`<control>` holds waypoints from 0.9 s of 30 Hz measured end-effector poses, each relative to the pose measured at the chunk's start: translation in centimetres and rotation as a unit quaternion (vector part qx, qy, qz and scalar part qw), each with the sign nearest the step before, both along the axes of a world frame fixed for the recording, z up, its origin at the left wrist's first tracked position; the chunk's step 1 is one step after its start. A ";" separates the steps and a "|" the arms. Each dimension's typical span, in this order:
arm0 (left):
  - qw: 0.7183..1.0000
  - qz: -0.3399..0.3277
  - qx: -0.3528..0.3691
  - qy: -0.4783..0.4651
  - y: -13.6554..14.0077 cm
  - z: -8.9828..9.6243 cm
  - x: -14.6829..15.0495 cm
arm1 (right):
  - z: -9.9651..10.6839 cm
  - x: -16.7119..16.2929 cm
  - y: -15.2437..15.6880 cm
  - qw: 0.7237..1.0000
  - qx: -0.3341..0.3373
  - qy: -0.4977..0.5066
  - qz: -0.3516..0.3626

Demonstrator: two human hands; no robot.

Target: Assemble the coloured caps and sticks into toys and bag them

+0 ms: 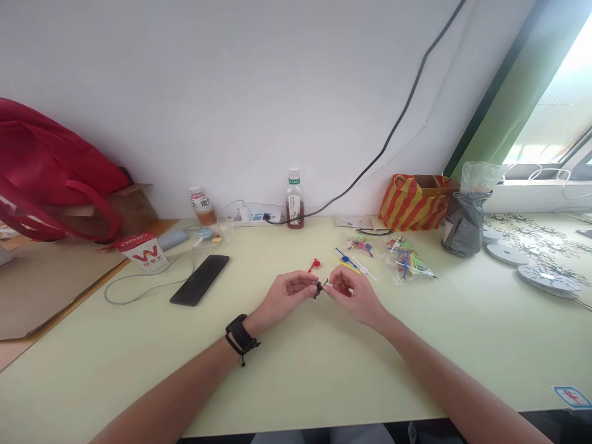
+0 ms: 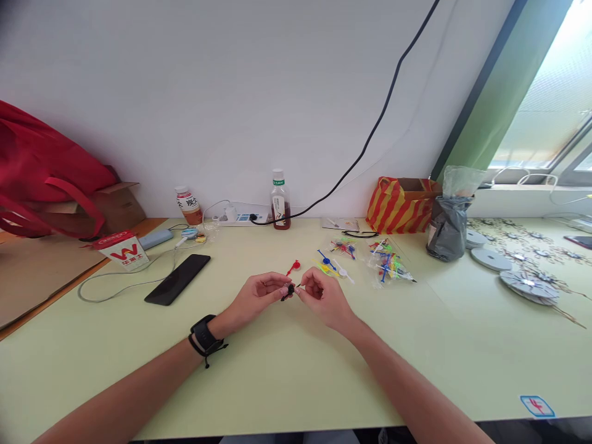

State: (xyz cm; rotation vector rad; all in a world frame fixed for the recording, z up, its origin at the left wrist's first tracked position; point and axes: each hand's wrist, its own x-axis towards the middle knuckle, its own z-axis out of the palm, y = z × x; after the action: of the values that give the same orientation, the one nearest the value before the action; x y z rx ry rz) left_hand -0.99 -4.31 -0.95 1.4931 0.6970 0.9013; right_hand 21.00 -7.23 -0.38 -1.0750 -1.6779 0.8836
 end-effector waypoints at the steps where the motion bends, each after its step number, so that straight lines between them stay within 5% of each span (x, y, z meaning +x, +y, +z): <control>1: 1.000 -0.001 -0.001 -0.003 0.0 0.0 0.0 | 0.0 0.0 0.0 1.000 0.004 -0.006 -0.001; 9: 1.000 -0.001 -0.013 0.014 0.0 0.2 0.2 | 0.0 -0.1 -0.3 0.995 0.028 -0.096 0.013; 13: 0.993 0.014 0.059 0.099 -0.2 0.4 0.2 | -0.3 0.1 -0.2 0.992 0.007 -0.121 0.021; 19: 0.911 0.142 0.256 0.292 0.3 0.1 -0.6 | -0.5 0.3 -0.1 0.978 0.002 -0.206 0.011; 23: 0.875 0.163 0.295 0.348 0.7 -0.3 -1.2 | -1.0 0.9 0.5 0.944 0.020 -0.322 -0.070; 27: 0.876 0.149 0.285 0.359 0.7 -0.5 -1.3 | -1.3 2.1 1.4 0.908 0.072 -0.362 -0.200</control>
State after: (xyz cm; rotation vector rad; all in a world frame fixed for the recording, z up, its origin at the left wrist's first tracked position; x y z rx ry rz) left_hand -2.25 -3.56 -1.41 2.3444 1.3068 0.8034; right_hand 23.10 -5.79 -1.66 -1.6913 -1.9492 0.0708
